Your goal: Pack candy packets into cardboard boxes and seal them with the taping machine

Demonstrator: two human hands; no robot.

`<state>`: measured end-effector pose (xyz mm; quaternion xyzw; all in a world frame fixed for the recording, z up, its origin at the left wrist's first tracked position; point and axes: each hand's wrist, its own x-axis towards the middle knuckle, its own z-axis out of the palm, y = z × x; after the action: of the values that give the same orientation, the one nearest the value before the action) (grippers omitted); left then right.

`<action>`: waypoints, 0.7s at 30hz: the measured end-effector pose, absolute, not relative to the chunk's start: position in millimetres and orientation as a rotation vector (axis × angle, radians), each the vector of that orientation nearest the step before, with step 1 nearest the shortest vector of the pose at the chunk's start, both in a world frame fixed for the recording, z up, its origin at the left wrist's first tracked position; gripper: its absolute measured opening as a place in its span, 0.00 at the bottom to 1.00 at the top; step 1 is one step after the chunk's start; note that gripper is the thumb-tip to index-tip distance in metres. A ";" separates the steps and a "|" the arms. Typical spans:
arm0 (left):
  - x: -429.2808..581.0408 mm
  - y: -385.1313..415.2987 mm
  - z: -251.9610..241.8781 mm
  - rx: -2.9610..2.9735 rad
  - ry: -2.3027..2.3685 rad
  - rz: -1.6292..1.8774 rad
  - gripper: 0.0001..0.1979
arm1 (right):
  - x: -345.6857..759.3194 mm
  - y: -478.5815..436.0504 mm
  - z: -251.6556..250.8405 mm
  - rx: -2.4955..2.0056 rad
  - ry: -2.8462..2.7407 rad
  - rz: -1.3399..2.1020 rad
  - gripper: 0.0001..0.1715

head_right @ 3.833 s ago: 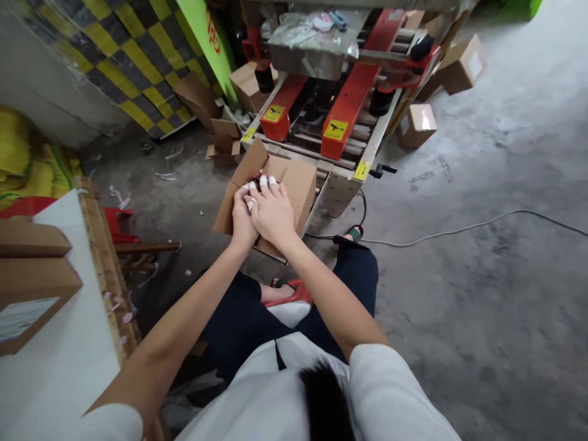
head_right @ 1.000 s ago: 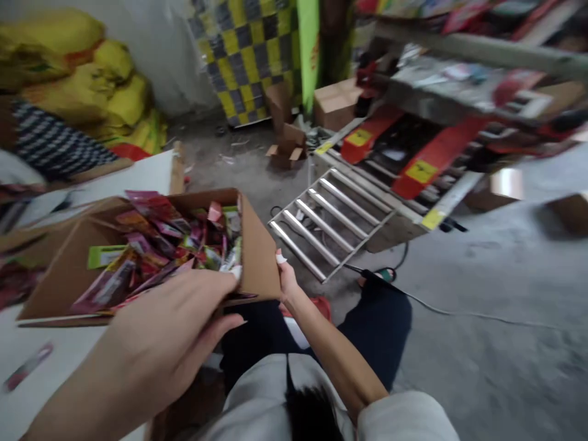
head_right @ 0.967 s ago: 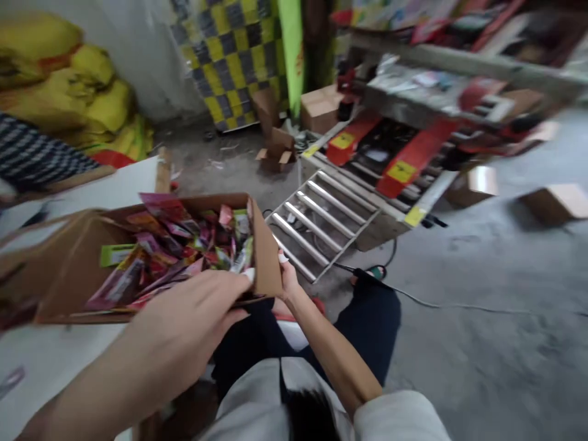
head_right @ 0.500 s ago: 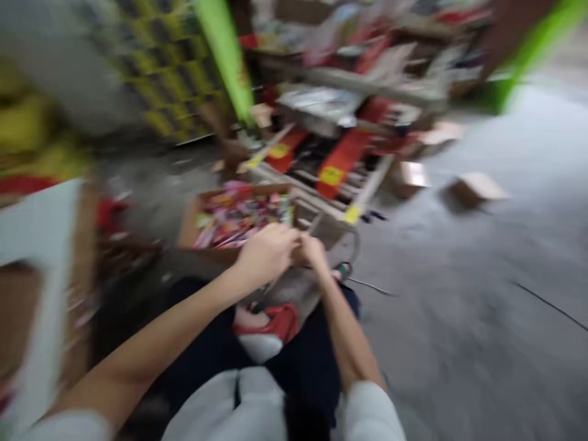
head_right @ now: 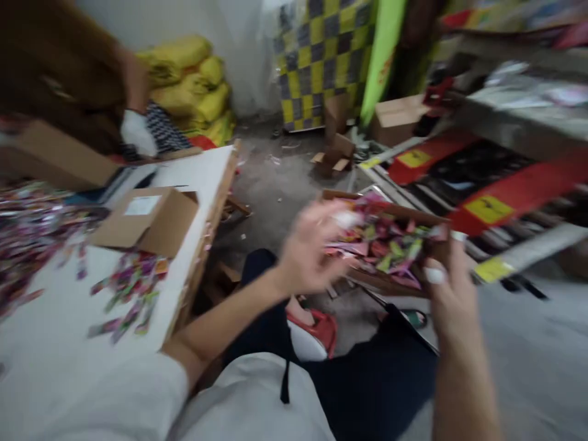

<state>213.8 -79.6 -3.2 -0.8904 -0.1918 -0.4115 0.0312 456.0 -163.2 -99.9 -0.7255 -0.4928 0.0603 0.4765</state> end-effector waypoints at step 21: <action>229.1 38.6 -21.9 -3.588 -0.631 0.480 0.23 | 485.5 -161.6 -33.5 -1.628 -1.911 1.062 0.62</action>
<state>229.1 38.6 -21.9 -0.9420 -0.1657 0.1260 -0.2634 485.5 -161.6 -33.5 -0.5843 -0.6859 0.3813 0.2066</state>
